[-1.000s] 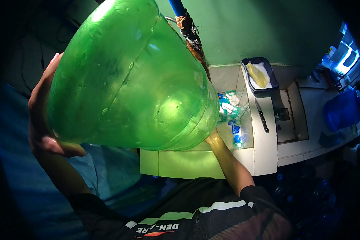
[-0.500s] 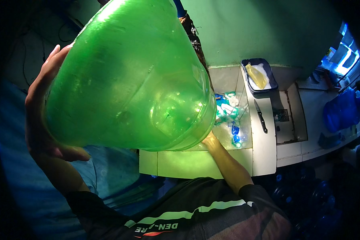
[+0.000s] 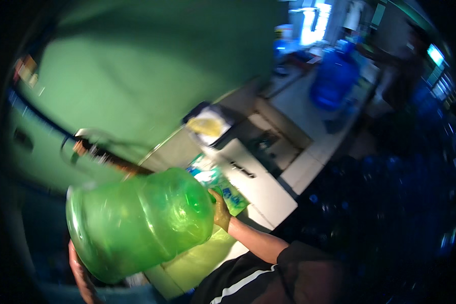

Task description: The person scrubs the interior of large green and blue water dispenser jugs using a long-handled brush at a sink. They rinse the jugs under running water, shake them to remove excess water, and place them aside. The process is repeated for multiple jugs.

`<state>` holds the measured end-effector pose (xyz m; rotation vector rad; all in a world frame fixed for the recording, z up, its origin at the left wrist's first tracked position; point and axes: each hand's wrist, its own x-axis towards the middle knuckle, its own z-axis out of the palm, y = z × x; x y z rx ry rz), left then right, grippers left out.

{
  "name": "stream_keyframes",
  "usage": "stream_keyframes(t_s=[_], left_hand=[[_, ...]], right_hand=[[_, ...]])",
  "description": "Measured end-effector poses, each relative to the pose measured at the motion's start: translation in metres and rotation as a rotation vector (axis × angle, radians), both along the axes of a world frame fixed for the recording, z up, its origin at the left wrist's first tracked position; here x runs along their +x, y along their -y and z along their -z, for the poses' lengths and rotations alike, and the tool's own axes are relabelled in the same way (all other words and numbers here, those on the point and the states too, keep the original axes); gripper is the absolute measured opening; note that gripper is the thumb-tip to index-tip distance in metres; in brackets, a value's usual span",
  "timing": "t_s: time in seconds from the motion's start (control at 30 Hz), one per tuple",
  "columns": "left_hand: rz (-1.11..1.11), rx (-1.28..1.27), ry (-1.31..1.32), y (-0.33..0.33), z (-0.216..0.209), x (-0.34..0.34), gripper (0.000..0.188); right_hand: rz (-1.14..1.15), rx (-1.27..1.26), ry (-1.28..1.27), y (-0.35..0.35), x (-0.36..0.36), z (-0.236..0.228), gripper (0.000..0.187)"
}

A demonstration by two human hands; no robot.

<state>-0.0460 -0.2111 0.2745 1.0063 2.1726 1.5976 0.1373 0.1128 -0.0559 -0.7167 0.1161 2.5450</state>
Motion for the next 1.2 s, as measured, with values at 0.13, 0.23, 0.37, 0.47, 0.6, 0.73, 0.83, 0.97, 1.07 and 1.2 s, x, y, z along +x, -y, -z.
stream_keyframes(t_s=[0.13, 0.23, 0.37, 0.47, 0.6, 0.73, 0.83, 0.97, 1.07, 1.2], left_hand=[[0.360, 0.130, 0.417, 0.001, 0.147, -0.053, 0.057], [-0.351, -0.190, 0.168, -0.061, 0.245, -0.062, 0.064], [-0.101, 0.065, -0.323, -0.191, 0.307, -0.054, 0.061], [0.102, -0.114, 0.015, -0.256, 0.305, -0.064, 0.062], [0.033, -0.012, 0.462, -0.245, 0.252, -0.094, 0.042], [0.112, 0.247, 0.398, -0.210, 0.162, -0.112, 0.029], [0.187, 0.257, 0.315, -0.197, 0.099, -0.098, 0.038], [0.106, 0.225, 0.291, -0.200, 0.065, -0.073, 0.039], [0.094, 0.223, 0.279, -0.206, 0.084, -0.063, 0.034], [0.135, 0.113, 0.377, -0.215, 0.147, -0.062, 0.038]], right_hand=[[0.503, 0.449, 0.220, -0.064, 0.016, -0.028, 0.023], [0.484, 0.866, 0.300, -0.063, -0.003, -0.054, 0.025], [0.455, 1.549, 0.452, -0.012, -0.046, -0.060, 0.043], [0.174, 1.840, 0.443, 0.003, -0.065, -0.038, 0.044], [-0.040, 1.805, 0.529, -0.013, -0.094, -0.007, 0.042], [-0.692, 1.963, 0.685, -0.032, -0.144, -0.002, 0.050], [-0.314, 1.883, 0.629, -0.035, -0.153, -0.002, 0.041], [-0.203, 1.890, 0.640, -0.037, -0.160, -0.007, 0.046], [-0.236, 1.926, 0.596, -0.034, -0.158, -0.010, 0.047], [-0.421, 1.849, 0.659, -0.030, -0.161, -0.022, 0.051]])
